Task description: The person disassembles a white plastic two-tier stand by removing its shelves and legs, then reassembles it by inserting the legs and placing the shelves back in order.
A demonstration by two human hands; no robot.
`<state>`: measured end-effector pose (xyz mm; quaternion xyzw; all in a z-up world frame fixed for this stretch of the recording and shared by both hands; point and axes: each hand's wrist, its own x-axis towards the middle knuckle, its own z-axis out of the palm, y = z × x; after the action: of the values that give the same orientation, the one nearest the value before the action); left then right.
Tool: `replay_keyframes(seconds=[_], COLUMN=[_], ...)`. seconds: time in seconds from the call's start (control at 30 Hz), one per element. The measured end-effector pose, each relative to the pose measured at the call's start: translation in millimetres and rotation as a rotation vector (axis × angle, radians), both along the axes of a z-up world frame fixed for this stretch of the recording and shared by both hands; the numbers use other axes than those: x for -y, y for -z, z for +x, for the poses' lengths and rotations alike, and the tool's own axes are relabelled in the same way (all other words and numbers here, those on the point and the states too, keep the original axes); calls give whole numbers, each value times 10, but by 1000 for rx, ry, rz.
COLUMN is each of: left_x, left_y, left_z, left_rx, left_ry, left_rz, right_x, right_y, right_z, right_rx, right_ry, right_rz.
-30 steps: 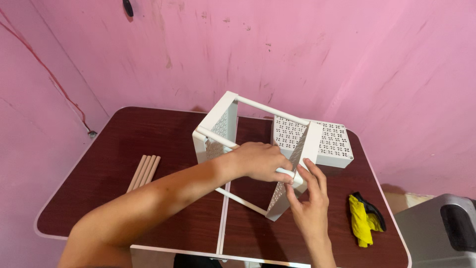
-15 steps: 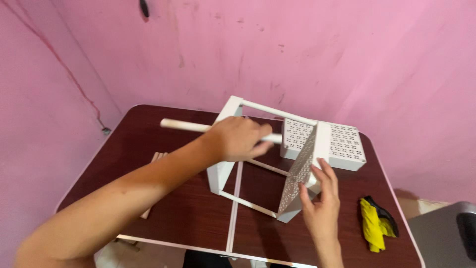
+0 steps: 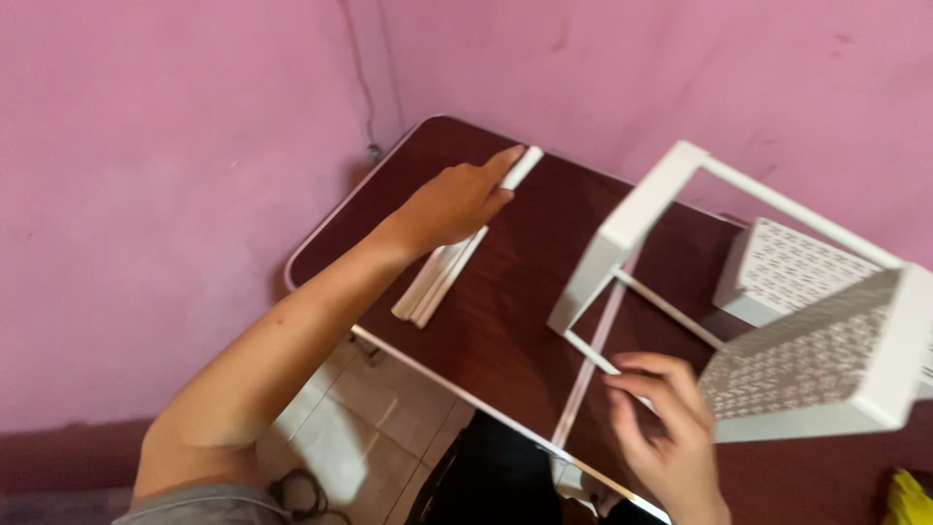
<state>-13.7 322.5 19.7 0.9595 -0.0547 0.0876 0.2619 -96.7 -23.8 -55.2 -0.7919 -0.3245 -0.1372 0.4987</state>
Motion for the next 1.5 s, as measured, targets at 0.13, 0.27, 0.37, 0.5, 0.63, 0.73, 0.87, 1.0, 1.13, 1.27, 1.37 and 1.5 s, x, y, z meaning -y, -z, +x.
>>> replay_keyframes(seconds=[0.13, 0.27, 0.37, 0.5, 0.63, 0.73, 0.87, 1.0, 1.13, 1.27, 1.37, 1.5], left_x=[-746, -1121, -1263, -1242, -1143, -1088, -1062, -1133, -1223, -1206, -1184, -1146], left_y=[846, 1795, 2274, 2616, 2700, 2740, 2811, 2906, 2958, 2968, 2986, 2959], left_z=[-19, 156, 399, 753, 898, 820, 615, 379, 170, 126, 140, 129], left_rx=[122, -41, -183, -365, -352, -385, -254, -92, 37, 116, 165, 121], left_ry=[-140, -230, -281, -356, -392, -414, -404, -318, -190, -137, -130, -161], left_rz=[103, 59, 107, 83, 55, -27, -90, -233, -502, -364, -329, -302], right_x=[-593, -1073, -1223, -1235, -1329, -1448, -1739, -2068, -2388, -2694, -2841, -2878], right_y=[384, 786, 1008, 1286, 1538, 1717, 1893, 1977, 1989, 2000, 2059, 2135], right_z=[138, 251, 329, 364, 359, 388, 411, 435, 449, 589, 689, 686], right_rx=[-239, -448, -545, -672, -738, -719, -515, -385, -227, -187, -155, -84], right_ry=[-274, -400, -384, -309, -302, -213, -217, -164, -117, -100, -77, -39], right_rz=[-182, -408, -502, -568, -514, -608, -535, -516, -603, -676, -716, -720])
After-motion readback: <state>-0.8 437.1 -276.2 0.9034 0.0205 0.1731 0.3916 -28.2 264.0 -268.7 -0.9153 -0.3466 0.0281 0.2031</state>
